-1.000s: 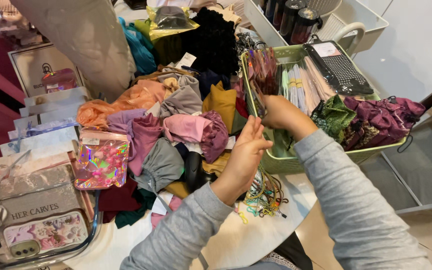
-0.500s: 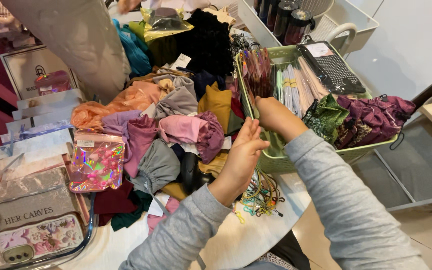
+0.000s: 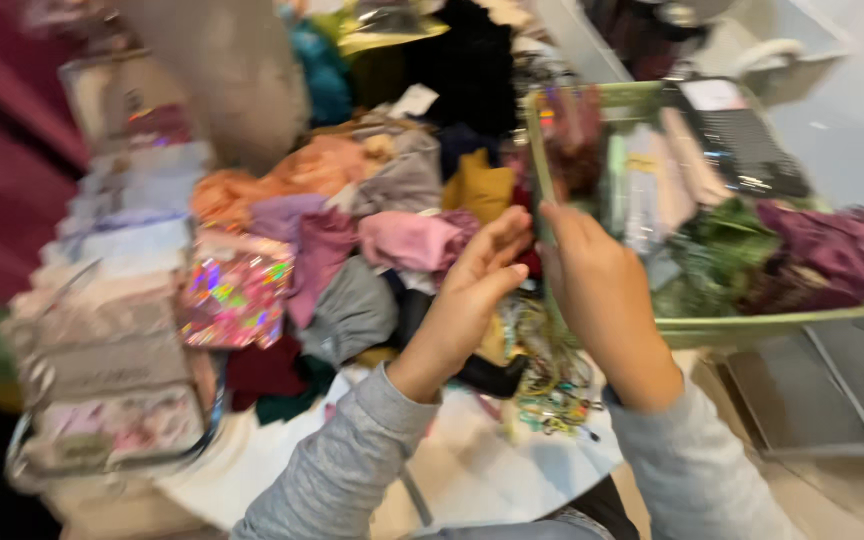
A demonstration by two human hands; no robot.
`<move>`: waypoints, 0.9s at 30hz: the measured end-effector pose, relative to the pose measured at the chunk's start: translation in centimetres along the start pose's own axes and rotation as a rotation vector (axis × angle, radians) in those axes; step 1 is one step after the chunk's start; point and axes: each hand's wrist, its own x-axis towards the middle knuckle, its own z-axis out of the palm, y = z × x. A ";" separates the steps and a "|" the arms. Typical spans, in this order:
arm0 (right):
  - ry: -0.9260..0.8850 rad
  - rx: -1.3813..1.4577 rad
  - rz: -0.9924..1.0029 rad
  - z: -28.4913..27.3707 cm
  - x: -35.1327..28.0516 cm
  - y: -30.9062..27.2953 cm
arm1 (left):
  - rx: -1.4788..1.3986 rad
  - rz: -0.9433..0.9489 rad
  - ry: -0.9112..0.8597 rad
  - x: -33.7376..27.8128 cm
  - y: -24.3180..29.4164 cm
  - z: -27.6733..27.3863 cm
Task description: The person scans barcodes on various clothing items, such as scarves and packaged hair accessories, using a handheld scanner on a display table.
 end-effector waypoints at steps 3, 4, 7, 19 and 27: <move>0.112 0.238 -0.155 2.8 -1.2 -3.3 | 0.375 0.130 -0.014 -2.8 4.2 -3.0; 0.120 0.349 -0.183 4.0 -1.3 -4.3 | 0.627 0.146 0.018 -3.9 6.1 -3.8; -0.015 0.621 -0.209 6.1 0.1 -7.0 | 0.951 0.293 0.121 -6.6 10.4 -8.1; -0.572 0.773 -0.179 10.6 1.9 -17.7 | 1.775 0.121 0.924 -12.3 15.1 -20.6; -0.264 1.250 0.115 12.8 2.6 -14.4 | 0.473 0.389 0.716 -8.1 11.5 -13.6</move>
